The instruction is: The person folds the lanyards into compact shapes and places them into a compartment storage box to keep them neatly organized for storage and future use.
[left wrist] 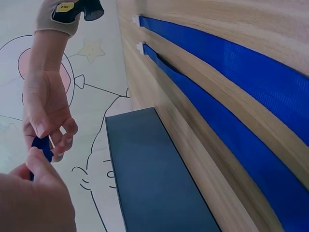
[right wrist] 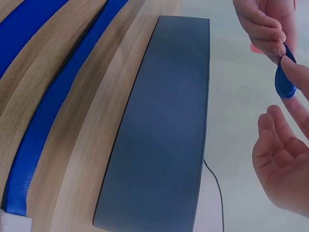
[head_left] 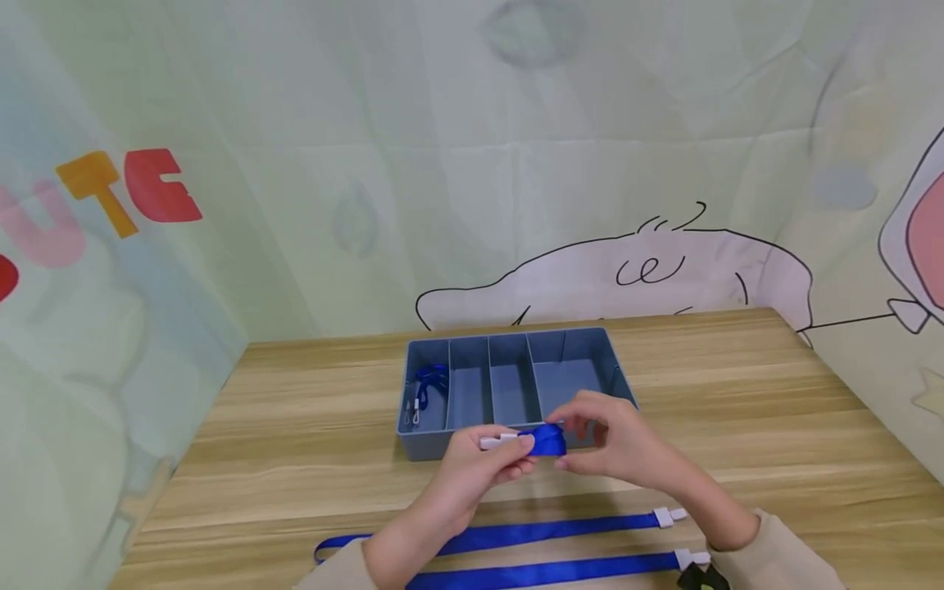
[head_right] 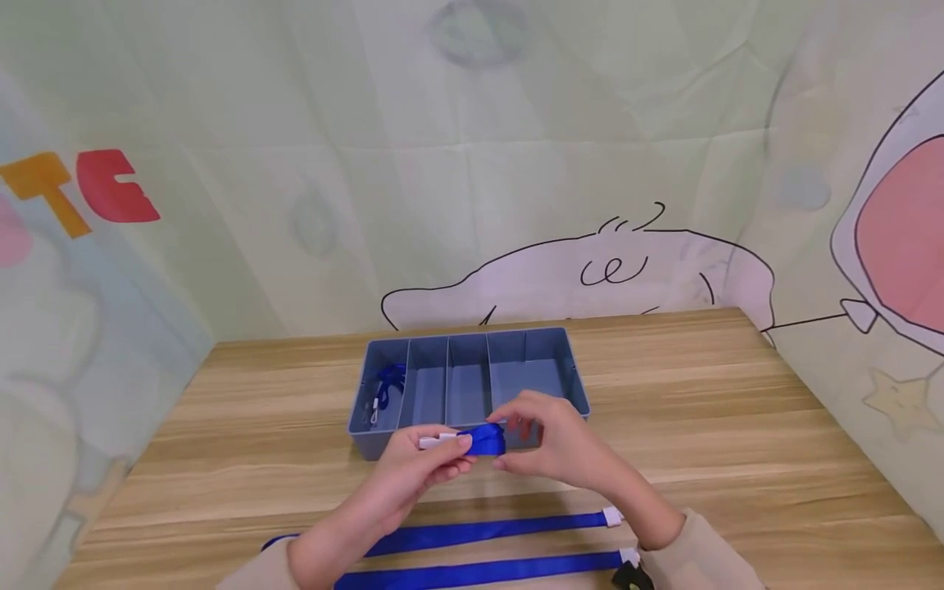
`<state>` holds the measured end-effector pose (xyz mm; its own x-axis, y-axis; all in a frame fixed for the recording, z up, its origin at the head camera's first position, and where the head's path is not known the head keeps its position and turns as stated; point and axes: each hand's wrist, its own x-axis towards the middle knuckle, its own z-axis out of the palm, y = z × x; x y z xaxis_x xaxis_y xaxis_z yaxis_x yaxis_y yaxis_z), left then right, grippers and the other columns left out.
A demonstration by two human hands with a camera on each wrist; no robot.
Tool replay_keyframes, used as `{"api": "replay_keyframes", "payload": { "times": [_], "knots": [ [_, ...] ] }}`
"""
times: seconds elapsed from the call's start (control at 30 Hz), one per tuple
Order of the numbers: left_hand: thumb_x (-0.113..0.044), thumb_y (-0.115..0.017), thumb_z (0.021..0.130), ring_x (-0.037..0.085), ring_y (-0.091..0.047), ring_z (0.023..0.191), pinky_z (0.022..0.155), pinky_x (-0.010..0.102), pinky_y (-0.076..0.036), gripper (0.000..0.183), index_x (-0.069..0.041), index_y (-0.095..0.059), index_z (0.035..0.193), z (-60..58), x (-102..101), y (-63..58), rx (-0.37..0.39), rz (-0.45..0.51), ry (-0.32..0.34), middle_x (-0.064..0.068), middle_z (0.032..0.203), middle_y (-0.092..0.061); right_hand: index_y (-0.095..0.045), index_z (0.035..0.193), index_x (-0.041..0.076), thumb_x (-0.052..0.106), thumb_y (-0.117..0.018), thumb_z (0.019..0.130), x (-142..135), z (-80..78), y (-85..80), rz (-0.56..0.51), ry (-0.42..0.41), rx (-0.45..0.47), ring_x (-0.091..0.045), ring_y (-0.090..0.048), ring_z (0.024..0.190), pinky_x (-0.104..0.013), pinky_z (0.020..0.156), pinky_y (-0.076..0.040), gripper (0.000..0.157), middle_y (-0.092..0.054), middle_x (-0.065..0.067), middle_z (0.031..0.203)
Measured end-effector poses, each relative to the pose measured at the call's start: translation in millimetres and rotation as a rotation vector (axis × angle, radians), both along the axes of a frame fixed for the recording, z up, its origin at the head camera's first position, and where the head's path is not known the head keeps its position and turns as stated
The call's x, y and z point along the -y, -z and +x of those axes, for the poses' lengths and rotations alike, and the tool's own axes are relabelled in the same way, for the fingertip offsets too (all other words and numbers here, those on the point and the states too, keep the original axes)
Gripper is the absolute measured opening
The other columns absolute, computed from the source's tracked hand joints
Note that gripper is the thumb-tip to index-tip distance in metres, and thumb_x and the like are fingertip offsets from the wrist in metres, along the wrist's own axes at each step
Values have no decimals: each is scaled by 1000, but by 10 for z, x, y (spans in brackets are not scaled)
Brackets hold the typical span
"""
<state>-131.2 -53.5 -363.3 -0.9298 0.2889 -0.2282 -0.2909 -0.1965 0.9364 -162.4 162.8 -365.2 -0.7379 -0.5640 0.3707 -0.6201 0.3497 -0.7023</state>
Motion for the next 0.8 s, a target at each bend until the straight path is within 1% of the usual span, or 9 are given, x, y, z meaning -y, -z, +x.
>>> {"api": "replay_keyframes", "payload": {
  "times": [0.27,0.37,0.5,0.63,0.73,0.8],
  "knots": [
    [-16,-68,86,8,-67,66,67,19,-54,27,7,-65,100,18,4,-19,57,27,4,4,72,-69,-68,100,17,14,-78,76,-9,6,-12,-82,-22,40,-15,-53,72,-25,54,-48,27,-60,3,84],
    [-15,-68,86,8,-67,66,67,18,-54,25,7,-65,99,25,0,-17,58,43,6,4,72,-69,-70,97,16,13,-78,76,-16,13,-14,-100,-16,55,-15,-54,71,-26,55,-50,23,-62,5,85],
    [-14,-68,86,8,-66,65,67,18,-54,24,7,-65,97,29,-14,-15,48,59,-1,3,71,-68,-71,95,13,10,-77,76,-22,25,-18,-129,-17,60,-15,-56,71,-26,56,-50,20,-64,3,85],
    [-16,-69,85,8,-67,66,69,19,-54,27,7,-66,98,40,-27,-22,37,49,-3,4,72,-69,-70,92,12,4,-75,77,-20,33,-18,-154,-17,64,-13,-57,70,-27,56,-52,18,-65,1,83],
    [-18,-70,84,9,-67,67,71,21,-54,29,7,-66,98,44,-36,-30,34,41,0,5,74,-69,-66,92,14,5,-73,79,-12,40,-19,-140,-6,97,-13,-56,71,-28,58,-53,17,-63,2,83],
    [-18,-70,84,9,-67,68,72,22,-54,28,7,-66,98,42,-39,-31,32,42,3,5,75,-69,-63,94,13,6,-70,82,-7,40,-15,-143,-29,147,-13,-58,72,-29,60,-54,16,-63,0,84]
  ]
}}
